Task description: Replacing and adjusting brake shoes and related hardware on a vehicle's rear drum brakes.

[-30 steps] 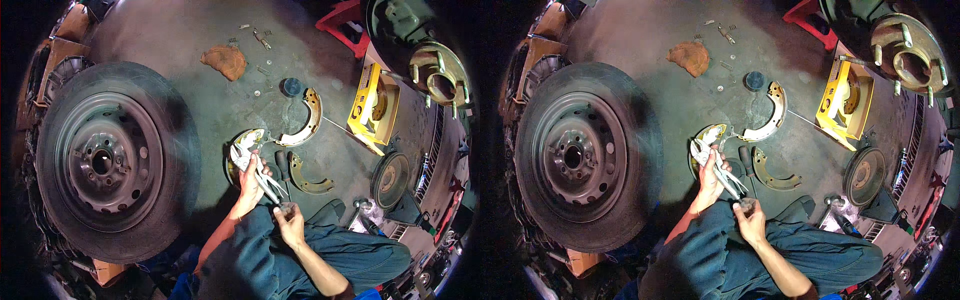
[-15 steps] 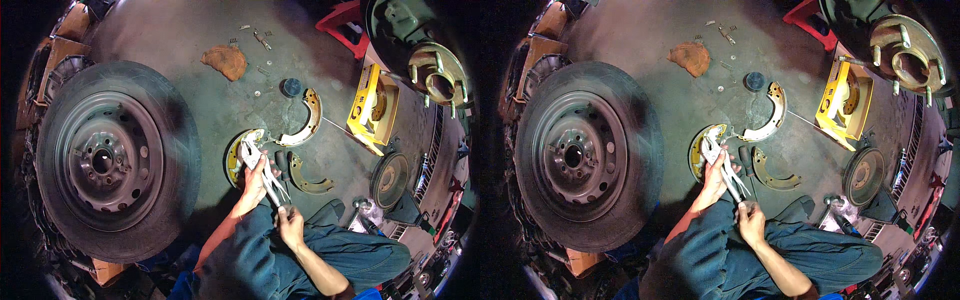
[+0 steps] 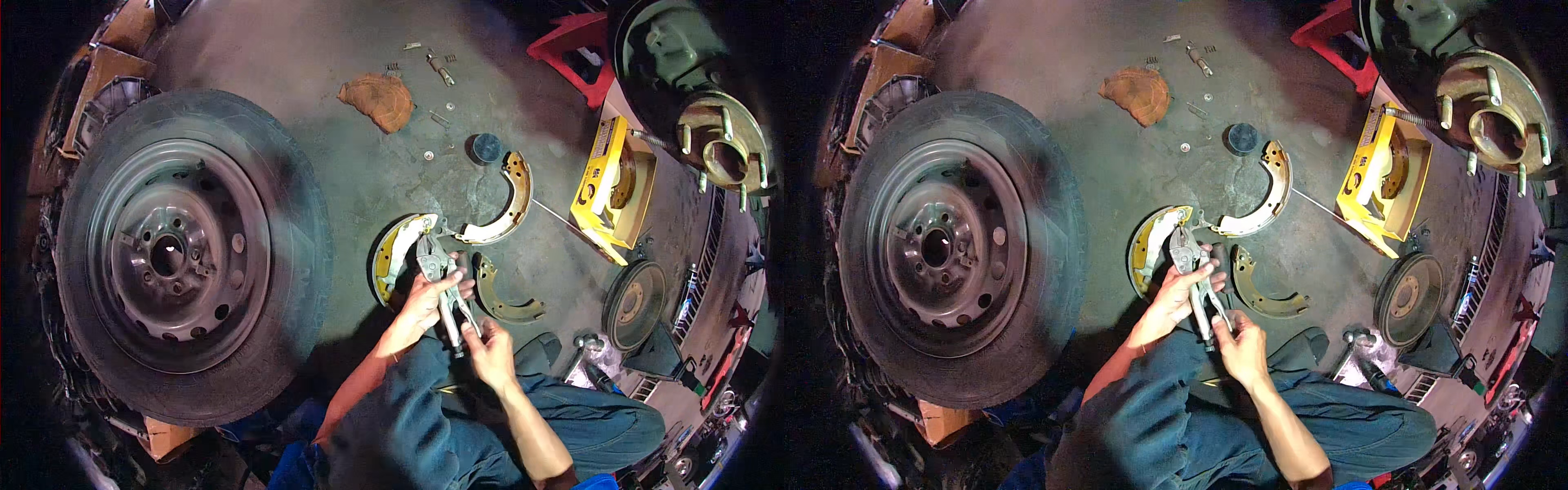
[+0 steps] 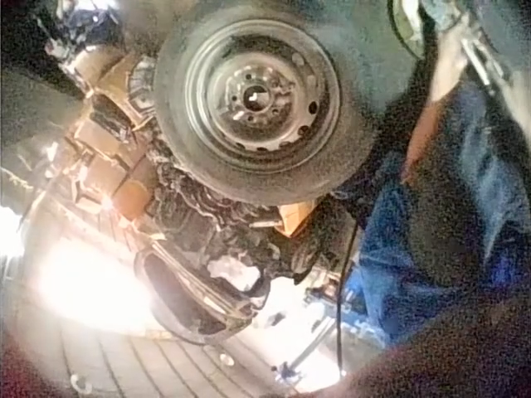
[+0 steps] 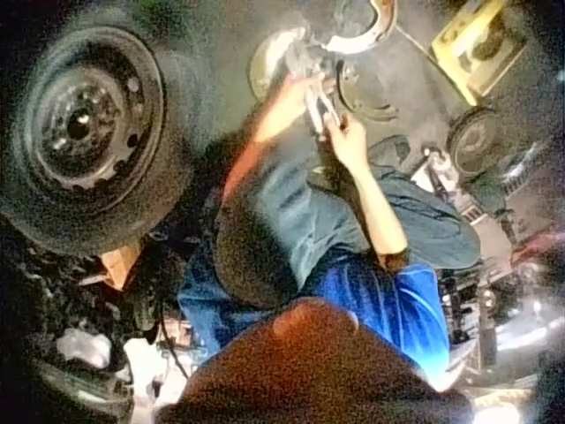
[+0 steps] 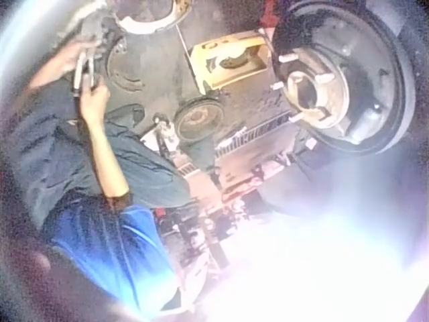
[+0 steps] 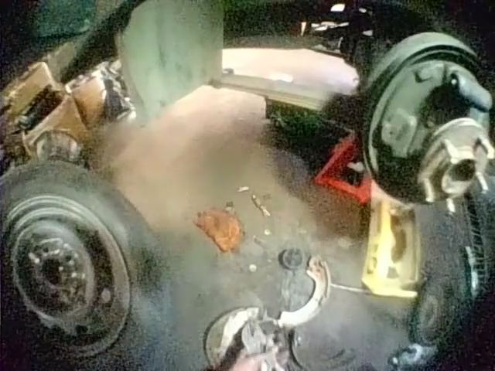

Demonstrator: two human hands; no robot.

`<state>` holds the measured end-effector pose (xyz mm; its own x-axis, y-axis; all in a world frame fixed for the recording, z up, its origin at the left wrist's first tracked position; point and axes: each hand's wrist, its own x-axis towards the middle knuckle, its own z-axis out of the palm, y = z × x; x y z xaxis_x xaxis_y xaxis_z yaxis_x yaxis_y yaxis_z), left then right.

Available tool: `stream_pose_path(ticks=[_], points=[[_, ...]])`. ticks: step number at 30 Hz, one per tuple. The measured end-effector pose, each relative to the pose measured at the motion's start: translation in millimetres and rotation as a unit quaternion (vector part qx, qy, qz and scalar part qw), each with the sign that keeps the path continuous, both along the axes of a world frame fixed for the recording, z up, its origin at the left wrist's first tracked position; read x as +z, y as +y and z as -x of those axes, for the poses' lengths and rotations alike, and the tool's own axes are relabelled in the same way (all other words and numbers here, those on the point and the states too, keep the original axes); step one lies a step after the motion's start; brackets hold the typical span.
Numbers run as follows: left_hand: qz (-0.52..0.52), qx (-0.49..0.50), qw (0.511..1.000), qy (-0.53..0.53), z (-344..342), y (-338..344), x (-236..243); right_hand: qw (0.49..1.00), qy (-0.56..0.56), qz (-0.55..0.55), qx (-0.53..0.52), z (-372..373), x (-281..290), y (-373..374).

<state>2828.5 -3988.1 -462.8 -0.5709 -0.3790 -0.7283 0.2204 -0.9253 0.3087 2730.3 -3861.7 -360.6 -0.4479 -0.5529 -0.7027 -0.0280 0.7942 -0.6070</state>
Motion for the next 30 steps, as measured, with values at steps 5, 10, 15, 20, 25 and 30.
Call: stream_pose_path(ticks=[5,10,15,20,25,30], points=[[-0.024,0.023,0.994,0.108,-1.9,-6.9,0.6,0.999,-0.034,0.012,0.015,24.3,23.7,-22.5],[-0.065,0.029,0.982,0.172,-6.7,-28.3,-5.3,0.994,0.09,0.009,0.065,54.2,44.8,-40.8],[-0.095,0.144,0.98,0.099,19.2,-31.2,35.6,0.98,0.171,0.014,0.1,81.4,43.3,-68.7],[-0.123,0.155,0.98,0.012,36.5,-15.9,46.0,0.904,0.211,-0.01,0.372,105.7,67.7,-94.9],[0.163,-0.094,0.978,-0.086,33.1,14.4,39.1,0.895,0.019,-0.106,0.433,79.9,50.3,-108.8],[0.552,-0.323,0.752,-0.162,-19.3,-28.4,69.1,0.934,-0.25,-0.032,0.252,97.4,13.7,-49.2]])
